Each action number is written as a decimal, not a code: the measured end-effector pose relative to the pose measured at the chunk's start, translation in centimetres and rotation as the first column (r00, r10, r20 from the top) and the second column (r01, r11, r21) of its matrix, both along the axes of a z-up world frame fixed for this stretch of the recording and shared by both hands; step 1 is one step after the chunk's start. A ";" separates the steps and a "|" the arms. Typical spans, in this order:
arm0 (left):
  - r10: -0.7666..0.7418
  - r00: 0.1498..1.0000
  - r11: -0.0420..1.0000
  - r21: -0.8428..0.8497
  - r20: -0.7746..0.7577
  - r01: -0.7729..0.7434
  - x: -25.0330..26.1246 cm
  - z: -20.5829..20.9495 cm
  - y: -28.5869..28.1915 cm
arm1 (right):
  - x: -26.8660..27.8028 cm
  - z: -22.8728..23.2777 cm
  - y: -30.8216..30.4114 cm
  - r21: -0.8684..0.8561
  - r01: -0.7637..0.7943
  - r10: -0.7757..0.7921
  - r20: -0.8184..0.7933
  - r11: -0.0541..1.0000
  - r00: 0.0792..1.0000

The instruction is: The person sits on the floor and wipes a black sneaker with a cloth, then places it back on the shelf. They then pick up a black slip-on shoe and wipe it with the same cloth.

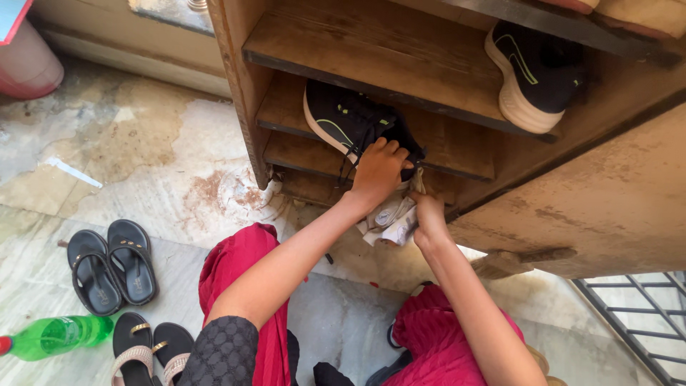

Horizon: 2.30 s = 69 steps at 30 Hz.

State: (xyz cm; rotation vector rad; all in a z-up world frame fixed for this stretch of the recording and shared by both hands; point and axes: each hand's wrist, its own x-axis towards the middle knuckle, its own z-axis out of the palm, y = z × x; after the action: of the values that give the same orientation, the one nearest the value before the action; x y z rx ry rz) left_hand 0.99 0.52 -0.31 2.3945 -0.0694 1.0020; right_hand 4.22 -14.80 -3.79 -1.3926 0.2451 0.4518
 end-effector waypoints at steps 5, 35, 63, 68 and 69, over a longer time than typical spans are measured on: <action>0.005 1.000 1.000 0.015 -0.022 -0.005 -0.4 -0.1 -0.2 | -1.7 5.2 0.6 0.008 -0.102 0.101 0.089 0.995 0.991; 0.181 0.977 0.819 0.567 -0.113 -0.086 -0.1 1.2 7.2 | 0.0 3.0 2.3 -0.215 -0.045 0.143 0.468 0.976 0.872; 0.137 0.987 0.864 0.497 -0.084 -0.078 -0.1 -0.6 3.0 | 4.9 0.7 -1.6 -0.023 0.123 -0.114 0.239 0.992 0.964; 0.111 0.992 0.883 0.464 -0.057 -0.072 -0.1 0.1 2.9 | 5.7 -2.4 -0.4 -0.041 0.030 -0.022 0.186 0.999 0.982; 0.110 0.992 0.887 0.455 -0.054 -0.073 -0.2 0.0 2.9 | 5.8 -2.8 -0.2 -0.056 0.029 -0.016 0.218 0.998 0.976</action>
State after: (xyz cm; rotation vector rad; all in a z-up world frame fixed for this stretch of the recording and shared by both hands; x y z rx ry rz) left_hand 0.80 3.45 -0.27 2.8849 -0.1811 1.0198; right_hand 10.07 -15.00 -6.58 -1.4834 0.0959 0.2712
